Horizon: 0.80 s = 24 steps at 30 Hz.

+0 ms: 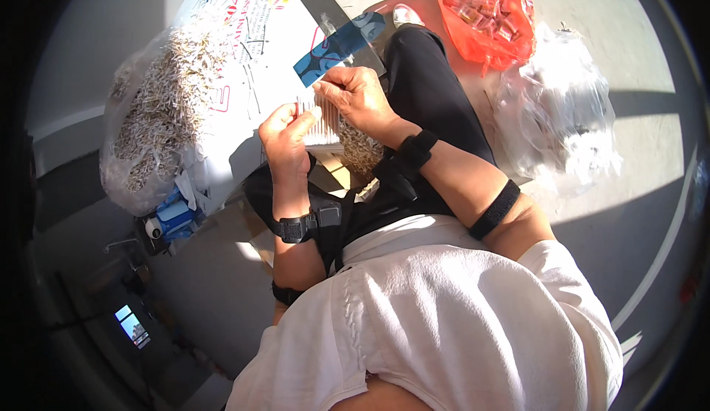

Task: Manually packaging small wooden sticks into individual plastic bags and sealing them with adhesive strips.

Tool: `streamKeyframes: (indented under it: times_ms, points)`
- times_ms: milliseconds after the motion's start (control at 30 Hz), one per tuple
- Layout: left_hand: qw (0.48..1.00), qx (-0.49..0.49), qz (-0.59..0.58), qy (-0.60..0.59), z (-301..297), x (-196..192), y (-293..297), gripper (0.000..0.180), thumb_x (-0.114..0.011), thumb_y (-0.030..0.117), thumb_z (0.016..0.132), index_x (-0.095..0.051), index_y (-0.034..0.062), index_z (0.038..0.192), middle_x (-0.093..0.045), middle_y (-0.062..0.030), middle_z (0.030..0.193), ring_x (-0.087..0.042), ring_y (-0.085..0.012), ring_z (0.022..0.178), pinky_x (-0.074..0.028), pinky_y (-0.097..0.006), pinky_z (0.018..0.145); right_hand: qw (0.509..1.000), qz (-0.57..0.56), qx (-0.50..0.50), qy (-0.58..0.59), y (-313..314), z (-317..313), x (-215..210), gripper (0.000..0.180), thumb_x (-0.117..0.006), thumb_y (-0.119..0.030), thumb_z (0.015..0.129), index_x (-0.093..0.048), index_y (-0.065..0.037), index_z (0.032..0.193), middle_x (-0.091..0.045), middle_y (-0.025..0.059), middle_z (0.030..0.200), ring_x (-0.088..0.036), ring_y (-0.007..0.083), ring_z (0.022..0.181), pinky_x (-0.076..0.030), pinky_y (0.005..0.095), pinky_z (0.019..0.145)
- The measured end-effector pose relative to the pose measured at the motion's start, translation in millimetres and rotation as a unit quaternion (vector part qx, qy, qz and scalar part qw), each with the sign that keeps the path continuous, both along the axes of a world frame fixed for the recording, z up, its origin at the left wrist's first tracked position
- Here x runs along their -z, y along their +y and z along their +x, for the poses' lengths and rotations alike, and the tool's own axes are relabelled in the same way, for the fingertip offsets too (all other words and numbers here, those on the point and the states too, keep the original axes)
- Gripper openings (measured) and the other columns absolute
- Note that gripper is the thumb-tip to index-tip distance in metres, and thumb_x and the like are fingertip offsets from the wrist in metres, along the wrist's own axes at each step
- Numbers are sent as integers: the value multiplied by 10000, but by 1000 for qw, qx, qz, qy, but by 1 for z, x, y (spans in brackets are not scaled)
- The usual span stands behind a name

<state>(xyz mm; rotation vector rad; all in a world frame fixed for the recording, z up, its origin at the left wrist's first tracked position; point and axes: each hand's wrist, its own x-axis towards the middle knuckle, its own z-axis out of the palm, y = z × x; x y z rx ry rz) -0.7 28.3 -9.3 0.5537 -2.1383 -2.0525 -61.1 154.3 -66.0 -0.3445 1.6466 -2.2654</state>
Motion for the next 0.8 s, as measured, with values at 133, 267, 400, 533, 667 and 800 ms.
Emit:
streamKeyframes:
  times_ms: [133, 267, 400, 533, 667, 800]
  points:
    - [1000, -11, 28, 8, -1, 0, 0, 38, -629, -63, 747, -622, -77, 782, -608, -14, 693, -522, -44, 584, -424, -197, 545, 993, -61, 45, -94, 0, -1, 2, 175, -627, -133, 903, -640, 11, 804, -584, -13, 668, -483, 45, 601, -408, 213, 551]
    - [999, -13, 30, 11, -3, -3, 1, 40, -625, -66, 749, -624, -76, 788, -612, -19, 701, -526, -43, 590, -431, -197, 550, 979, -107, 64, -160, 3, -1, 2, 174, -623, -119, 899, -629, -3, 769, -594, -1, 681, -486, 59, 597, -408, 215, 565]
    - [1000, -8, 18, 16, -3, 0, -1, 22, -628, -59, 749, -610, -61, 762, -599, -8, 690, -511, -40, 582, -421, -197, 544, 983, -121, 51, -128, 7, -3, 3, 113, -657, -100, 856, -639, -14, 784, -607, 3, 705, -518, 62, 635, -413, 211, 598]
    - [1000, 3, 7, 10, 0, 4, -6, 66, -642, -67, 774, -625, -62, 837, -637, -35, 770, -556, -64, 661, -444, -199, 633, 975, -114, 1, -193, 7, 4, -27, 57, -673, -61, 772, -642, -15, 766, -607, 1, 685, -555, 63, 665, -423, 217, 615]
    - [999, 11, -19, 28, -2, 4, -1, 69, -643, -84, 765, -619, -51, 822, -633, -30, 763, -547, -55, 650, -434, -191, 621, 975, -123, -21, -182, 4, 7, -22, 61, -650, -60, 767, -638, -18, 724, -599, 1, 663, -531, 61, 595, -407, 208, 559]
    - [999, 13, -34, 25, -2, 3, -2, 81, -644, -95, 757, -619, -47, 817, -632, -28, 759, -542, -51, 645, -427, -187, 613, 964, -153, -13, -219, 4, 9, -20, 76, -638, -59, 771, -626, -28, 704, -590, -7, 657, -515, 51, 584, -394, 200, 548]
